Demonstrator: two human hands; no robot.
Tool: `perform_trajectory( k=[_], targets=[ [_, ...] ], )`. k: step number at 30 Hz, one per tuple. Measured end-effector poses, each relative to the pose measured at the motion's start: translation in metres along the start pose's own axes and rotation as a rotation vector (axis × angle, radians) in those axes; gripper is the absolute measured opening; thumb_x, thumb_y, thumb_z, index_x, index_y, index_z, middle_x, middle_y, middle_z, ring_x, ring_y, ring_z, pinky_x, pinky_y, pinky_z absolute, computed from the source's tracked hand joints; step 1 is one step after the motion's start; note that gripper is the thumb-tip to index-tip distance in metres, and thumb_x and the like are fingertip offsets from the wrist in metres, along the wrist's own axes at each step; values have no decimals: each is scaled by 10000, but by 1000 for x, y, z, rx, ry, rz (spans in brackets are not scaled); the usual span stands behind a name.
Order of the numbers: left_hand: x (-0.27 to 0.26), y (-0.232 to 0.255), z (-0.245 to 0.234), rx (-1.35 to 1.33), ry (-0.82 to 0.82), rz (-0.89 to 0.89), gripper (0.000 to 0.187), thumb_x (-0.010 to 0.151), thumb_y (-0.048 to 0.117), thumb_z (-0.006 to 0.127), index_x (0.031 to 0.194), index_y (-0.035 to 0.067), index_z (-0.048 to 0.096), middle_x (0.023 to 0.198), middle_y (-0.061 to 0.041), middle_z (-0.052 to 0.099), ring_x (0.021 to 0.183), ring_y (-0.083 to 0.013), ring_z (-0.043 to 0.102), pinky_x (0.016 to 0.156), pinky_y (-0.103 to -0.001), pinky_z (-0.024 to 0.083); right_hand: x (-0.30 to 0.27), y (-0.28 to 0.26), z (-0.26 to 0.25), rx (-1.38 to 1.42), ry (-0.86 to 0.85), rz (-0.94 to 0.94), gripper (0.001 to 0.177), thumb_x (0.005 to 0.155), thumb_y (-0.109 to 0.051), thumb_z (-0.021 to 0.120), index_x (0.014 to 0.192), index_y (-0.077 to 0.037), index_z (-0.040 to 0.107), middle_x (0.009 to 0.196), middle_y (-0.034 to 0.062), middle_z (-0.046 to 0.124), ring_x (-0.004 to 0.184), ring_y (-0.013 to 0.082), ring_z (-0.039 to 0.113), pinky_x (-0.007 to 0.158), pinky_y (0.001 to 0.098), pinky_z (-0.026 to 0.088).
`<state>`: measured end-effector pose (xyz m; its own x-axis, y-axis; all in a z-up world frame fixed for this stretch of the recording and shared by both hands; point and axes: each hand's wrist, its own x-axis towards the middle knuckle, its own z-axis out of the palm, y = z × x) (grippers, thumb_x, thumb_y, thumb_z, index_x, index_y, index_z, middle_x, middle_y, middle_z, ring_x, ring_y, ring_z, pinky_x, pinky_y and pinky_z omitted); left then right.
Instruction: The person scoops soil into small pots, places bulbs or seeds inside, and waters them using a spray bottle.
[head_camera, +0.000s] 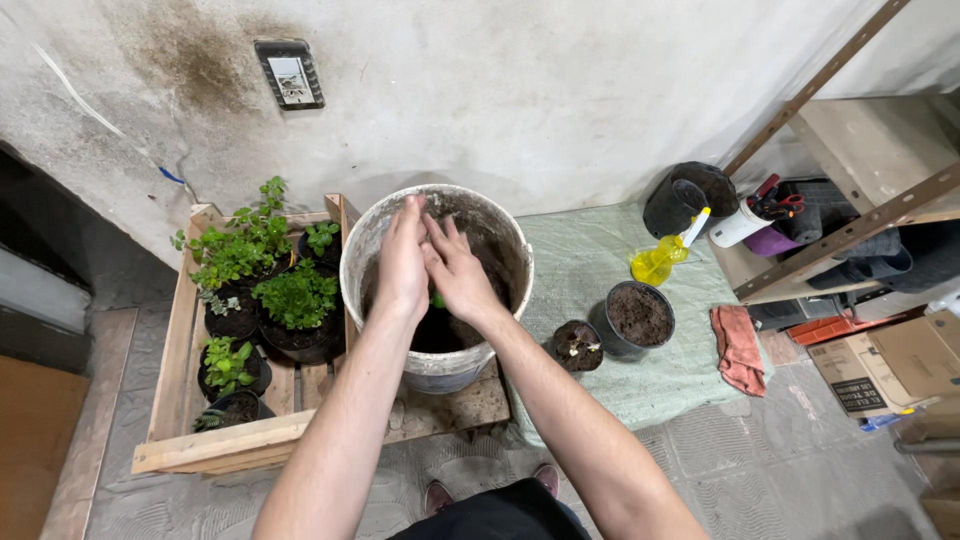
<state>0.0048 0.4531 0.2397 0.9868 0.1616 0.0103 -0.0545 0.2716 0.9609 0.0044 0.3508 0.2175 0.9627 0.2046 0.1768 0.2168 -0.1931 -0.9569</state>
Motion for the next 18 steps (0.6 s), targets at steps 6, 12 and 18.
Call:
perform_trajectory(
  k=[6,12,18],
  targets=[
    [-6,1,-21,908,-240,372,618,1203,524,421,1670,145,562,1746,-200,504,1659,-455,367,1317,-688,332,-13,-44,-3,475,211,-119,545,1193,-509,531,1444,-44,661,1365,208,683,1300,366,615,1132,529,494],
    [-23,27,20,-73,-88,-8,737,1149,587,475,1497,-23,701,1528,-255,693,1428,-336,626,1189,-533,510,-3,-11,-14,-205,149,-487,530,1212,-300,574,1708,-115,541,1734,241,533,1623,503,419,1346,599,389],
    [-31,8,33,720,-299,465,624,1222,446,483,1742,107,425,1831,-191,357,1674,-512,298,1333,-689,315,-24,29,-58,589,56,45,779,1192,-659,410,1577,-14,617,1418,242,759,1229,311,784,1016,484,671]
  ],
)
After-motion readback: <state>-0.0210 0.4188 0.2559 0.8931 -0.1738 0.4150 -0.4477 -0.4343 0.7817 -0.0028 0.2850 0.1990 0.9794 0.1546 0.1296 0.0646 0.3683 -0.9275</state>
